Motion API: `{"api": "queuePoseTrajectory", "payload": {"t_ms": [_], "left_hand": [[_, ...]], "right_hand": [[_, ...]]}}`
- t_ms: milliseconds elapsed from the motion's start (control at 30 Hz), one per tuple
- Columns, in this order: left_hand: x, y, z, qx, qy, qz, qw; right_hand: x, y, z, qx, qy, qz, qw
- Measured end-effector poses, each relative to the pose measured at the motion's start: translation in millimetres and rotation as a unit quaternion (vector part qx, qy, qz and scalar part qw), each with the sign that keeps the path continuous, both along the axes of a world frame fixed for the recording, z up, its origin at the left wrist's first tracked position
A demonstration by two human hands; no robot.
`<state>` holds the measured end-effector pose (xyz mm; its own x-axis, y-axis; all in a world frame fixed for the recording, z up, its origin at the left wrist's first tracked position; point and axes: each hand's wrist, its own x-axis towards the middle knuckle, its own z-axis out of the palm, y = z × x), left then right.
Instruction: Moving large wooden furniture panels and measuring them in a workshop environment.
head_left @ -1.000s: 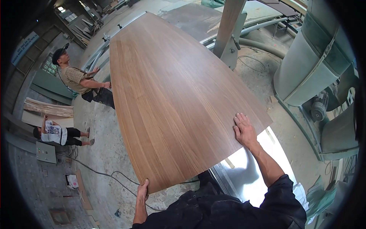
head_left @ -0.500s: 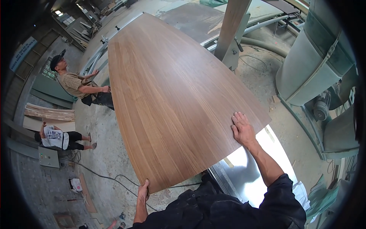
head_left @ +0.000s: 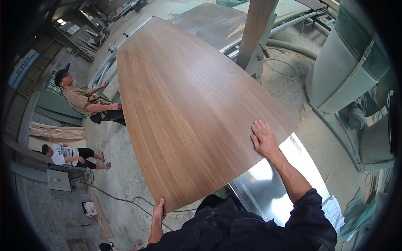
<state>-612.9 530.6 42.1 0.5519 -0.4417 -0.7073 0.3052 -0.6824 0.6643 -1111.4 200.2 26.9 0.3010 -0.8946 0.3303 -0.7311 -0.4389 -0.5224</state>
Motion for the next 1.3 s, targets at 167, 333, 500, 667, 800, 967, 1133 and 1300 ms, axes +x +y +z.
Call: {"api": "queuePoseTrajectory", "payload": {"t_ms": [167, 333, 500, 667, 800, 967, 1133, 1300], "left_hand": [[19.7, -6.8, -7.4, 0.003, -0.009, -0.008, 1.000], [35.8, -12.4, -15.8, 0.007, -0.005, -0.025, 1.000], [42.9, -20.2, -22.4, -0.015, 0.022, -0.032, 0.999], [42.6, -20.7, -31.4, 0.028, 0.008, -0.039, 0.999], [38.6, -24.4, -32.8, 0.030, 0.011, -0.054, 0.998], [23.1, -18.0, -43.5, 0.034, 0.022, -0.047, 0.998], [7.1, -2.7, -58.1, 0.055, 0.004, -0.002, 0.998], [-18.8, 10.8, -63.1, 0.083, 0.027, 0.000, 0.996]], "right_hand": [[11.2, -9.8, -0.5, -0.001, -0.008, 0.000, 1.000], [20.3, -19.3, -2.5, -0.008, -0.006, -0.006, 1.000], [24.3, -28.7, -6.7, -0.003, -0.017, -0.013, 1.000], [25.6, -30.5, -20.0, -0.008, -0.023, -0.016, 1.000], [26.0, -34.7, -27.3, -0.005, -0.030, -0.009, 0.999], [17.7, -35.3, -39.4, -0.002, -0.044, -0.002, 0.999], [5.3, -33.0, -56.3, -0.008, -0.070, 0.016, 0.997], [-13.4, -25.4, -73.0, -0.017, -0.095, 0.026, 0.995]]}}
